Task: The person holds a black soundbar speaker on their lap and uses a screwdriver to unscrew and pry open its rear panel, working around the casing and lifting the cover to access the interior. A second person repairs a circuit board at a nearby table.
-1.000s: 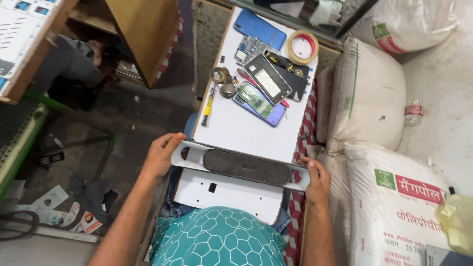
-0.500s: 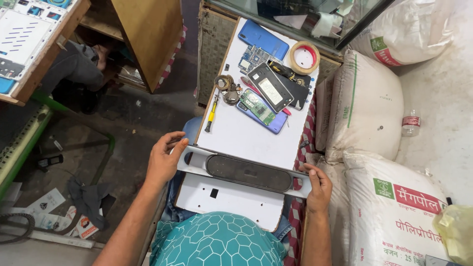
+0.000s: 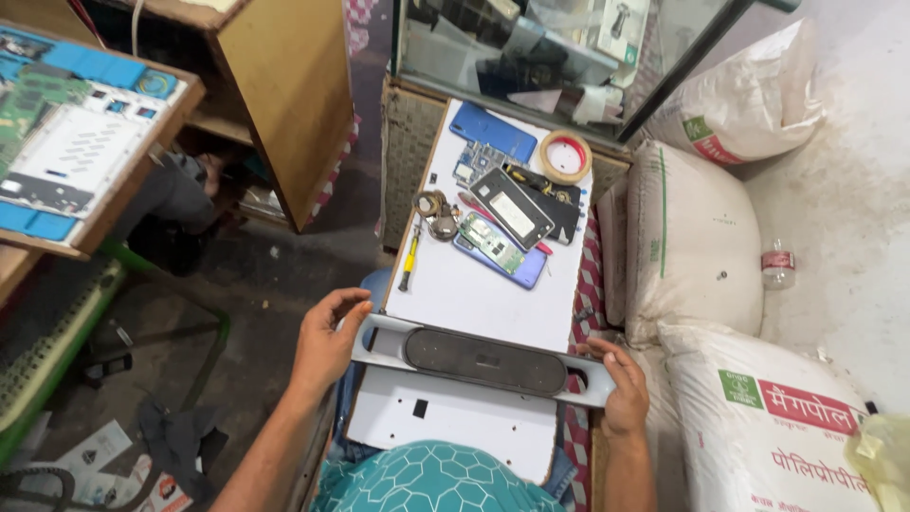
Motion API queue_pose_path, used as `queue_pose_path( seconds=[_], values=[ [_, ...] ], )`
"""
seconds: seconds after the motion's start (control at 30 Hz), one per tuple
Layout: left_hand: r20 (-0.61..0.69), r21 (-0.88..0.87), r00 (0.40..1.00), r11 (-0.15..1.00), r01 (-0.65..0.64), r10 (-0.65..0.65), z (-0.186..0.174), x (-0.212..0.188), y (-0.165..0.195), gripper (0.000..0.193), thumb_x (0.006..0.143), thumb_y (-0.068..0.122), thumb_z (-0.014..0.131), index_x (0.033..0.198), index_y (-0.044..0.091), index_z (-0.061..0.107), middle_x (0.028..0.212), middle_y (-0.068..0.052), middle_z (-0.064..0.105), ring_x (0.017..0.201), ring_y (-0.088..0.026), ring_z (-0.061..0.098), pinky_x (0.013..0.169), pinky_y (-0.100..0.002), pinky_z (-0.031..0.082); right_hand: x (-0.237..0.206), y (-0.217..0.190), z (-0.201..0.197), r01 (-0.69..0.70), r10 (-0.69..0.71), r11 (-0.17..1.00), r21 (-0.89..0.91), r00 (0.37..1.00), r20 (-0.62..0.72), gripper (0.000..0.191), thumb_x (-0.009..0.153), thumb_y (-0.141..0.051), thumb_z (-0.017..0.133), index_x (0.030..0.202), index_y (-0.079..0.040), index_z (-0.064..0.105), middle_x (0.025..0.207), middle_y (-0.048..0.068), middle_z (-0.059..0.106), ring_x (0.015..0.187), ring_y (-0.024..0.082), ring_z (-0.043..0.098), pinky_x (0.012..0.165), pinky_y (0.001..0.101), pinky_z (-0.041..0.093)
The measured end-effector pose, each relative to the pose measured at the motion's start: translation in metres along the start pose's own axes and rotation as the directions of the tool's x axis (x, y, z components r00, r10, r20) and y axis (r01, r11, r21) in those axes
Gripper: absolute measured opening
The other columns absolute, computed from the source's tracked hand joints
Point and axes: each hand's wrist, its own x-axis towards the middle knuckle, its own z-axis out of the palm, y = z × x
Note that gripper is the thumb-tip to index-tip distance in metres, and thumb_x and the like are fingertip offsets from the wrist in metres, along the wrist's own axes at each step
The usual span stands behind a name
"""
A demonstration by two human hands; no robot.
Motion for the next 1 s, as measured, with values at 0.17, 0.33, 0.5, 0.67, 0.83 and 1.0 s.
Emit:
queue_pose_path(
  seconds=[0.17,0.33,0.5,0.67,0.83,1.0],
  values=[
    [-0.016,-0.033,1.0,0.999,-0.027,0.027,0.003,0.01,-0.004,0.022,0.092,0.017,0.072,0.108,0.001,0.074,0.097,-0.006,0.078,0.096,-0.013,0.071,0.084,-0.027,0.055,0.011,0.02,-0.014,-0.013,0.013,0.999,-0.045,1.0,-0.02,0.042,0.099,-0.019,0.049,0.124,0.01,0.066,0.117,0.025,0.07,0.114,0.033,0.065,0.104,0.0427,0.047],
    [-0.027,0.031,0.999,0.999,0.032,-0.031,0.009,0.01,-0.001,0.023,0.09,0.02,0.074,0.107,0.004,0.075,0.097,-0.007,0.079,0.096,-0.014,0.073,0.087,-0.029,0.055,0.052,0.025,-0.036,-0.12,0.154,0.97,-0.213,0.976,0.154,0.056,0.1,-0.033,0.046,0.135,0.008,0.06,0.126,0.029,0.07,0.126,0.039,0.061,0.111,0.0498,0.041],
    [-0.025,0.011,0.998,0.998,0.06,-0.06,0.014,0.01,0.002,0.023,0.088,0.02,0.074,0.106,0.004,0.076,0.098,-0.007,0.08,0.098,-0.015,0.075,0.09,-0.03,0.056,0.073,0.015,-0.039,-0.019,0.166,0.889,-0.458,0.945,0.282,0.064,0.101,-0.042,0.04,0.14,0.006,0.057,0.131,0.028,0.07,0.136,0.038,0.056,0.121,0.0479,0.03],
    [-0.021,0.024,0.995,0.995,0.097,-0.097,0.018,0.015,0.005,0.023,0.088,0.019,0.074,0.105,0.004,0.077,0.097,-0.007,0.081,0.097,-0.015,0.076,0.09,-0.03,0.056,0.077,0.014,-0.029,-0.223,0.254,0.931,-0.288,0.965,0.072,0.06,0.103,-0.035,0.044,0.139,0.012,0.055,0.13,0.036,0.067,0.13,0.043,0.059,0.113,0.0541,0.041],
    [-0.018,0.037,0.996,0.995,0.088,-0.088,0.019,0.018,0.005,0.023,0.089,0.02,0.073,0.105,0.004,0.077,0.096,-0.007,0.081,0.095,-0.015,0.075,0.088,-0.031,0.056,0.082,0.014,-0.029,-0.206,0.226,0.963,-0.176,0.968,0.105,0.056,0.103,-0.03,0.045,0.137,0.013,0.055,0.129,0.036,0.066,0.126,0.043,0.062,0.108,0.0524,0.046],
    [0.011,0.037,0.997,0.996,0.081,-0.082,0.019,0.023,0.01,0.024,0.089,0.019,0.074,0.109,0.006,0.076,0.102,-0.006,0.08,0.098,-0.016,0.074,0.088,-0.031,0.056,0.077,0.026,-0.03,-0.24,0.241,0.967,-0.08,0.971,0.0,0.054,0.103,-0.029,0.044,0.136,0.013,0.056,0.124,0.034,0.066,0.123,0.042,0.062,0.107,0.0519,0.046]
  ],
)
